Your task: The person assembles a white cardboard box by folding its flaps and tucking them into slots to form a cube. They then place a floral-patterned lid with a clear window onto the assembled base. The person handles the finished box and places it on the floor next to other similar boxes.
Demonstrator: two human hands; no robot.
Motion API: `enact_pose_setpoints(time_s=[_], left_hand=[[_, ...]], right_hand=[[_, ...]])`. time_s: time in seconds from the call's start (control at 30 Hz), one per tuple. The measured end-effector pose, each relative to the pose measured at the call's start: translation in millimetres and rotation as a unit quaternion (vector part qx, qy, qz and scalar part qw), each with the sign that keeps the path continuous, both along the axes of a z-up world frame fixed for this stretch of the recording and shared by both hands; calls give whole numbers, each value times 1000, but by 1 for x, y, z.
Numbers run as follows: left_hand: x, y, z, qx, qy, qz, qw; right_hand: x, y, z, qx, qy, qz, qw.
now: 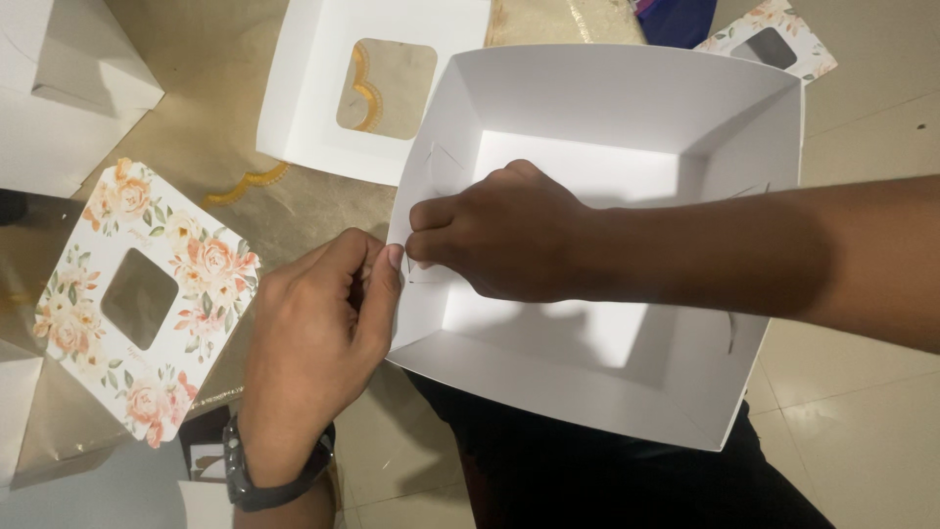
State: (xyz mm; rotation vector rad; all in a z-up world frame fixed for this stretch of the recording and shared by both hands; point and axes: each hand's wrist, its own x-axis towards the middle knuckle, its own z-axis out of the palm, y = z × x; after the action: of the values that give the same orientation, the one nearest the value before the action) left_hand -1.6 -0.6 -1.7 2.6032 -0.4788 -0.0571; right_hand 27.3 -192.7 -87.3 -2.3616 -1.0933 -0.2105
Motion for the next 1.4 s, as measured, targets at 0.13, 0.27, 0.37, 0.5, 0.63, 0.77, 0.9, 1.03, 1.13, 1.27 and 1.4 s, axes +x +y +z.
enact_pose_setpoints(time_s=[0.13, 0.27, 0.37, 0.5, 0.63, 0.77, 0.9, 1.03, 1.13, 1.27, 1.4], left_hand=[[-2, 1, -4, -4, -14, 14, 1000], [-3, 6, -9, -54, 38, 77, 995], [0, 3, -19, -177, 66, 131, 973], [-1, -21, -35, -316, 99, 105, 938], [-19, -60, -34, -385, 95, 83, 914], [-17, -70, -8, -345, -70, 7, 936], [1, -60, 14, -174, -281, -204, 921], [14, -62, 44, -123, -291, -259, 913], [32, -57, 67, -125, -238, -303, 914], [47, -43, 70, -171, -157, -317, 920], [41, -35, 51, -211, -175, -286, 918]], right_hand=[[2, 4, 17, -64, 50, -2, 997], [4, 5, 67, -151, 142, -38, 978], [-9, -7, 116, -265, 322, -42, 908], [-57, -20, 143, -415, 338, -61, 842], [-76, -46, 117, -305, -6, -103, 947], [-74, -109, 97, -204, 34, -180, 962], [-68, -180, 97, -142, -23, -111, 983], [-55, -222, 107, -44, 0, -12, 999], [-51, -232, 117, -15, 25, 4, 1000], [-50, -229, 129, -26, 85, -42, 995], [-58, -209, 135, 34, 136, -118, 983]])
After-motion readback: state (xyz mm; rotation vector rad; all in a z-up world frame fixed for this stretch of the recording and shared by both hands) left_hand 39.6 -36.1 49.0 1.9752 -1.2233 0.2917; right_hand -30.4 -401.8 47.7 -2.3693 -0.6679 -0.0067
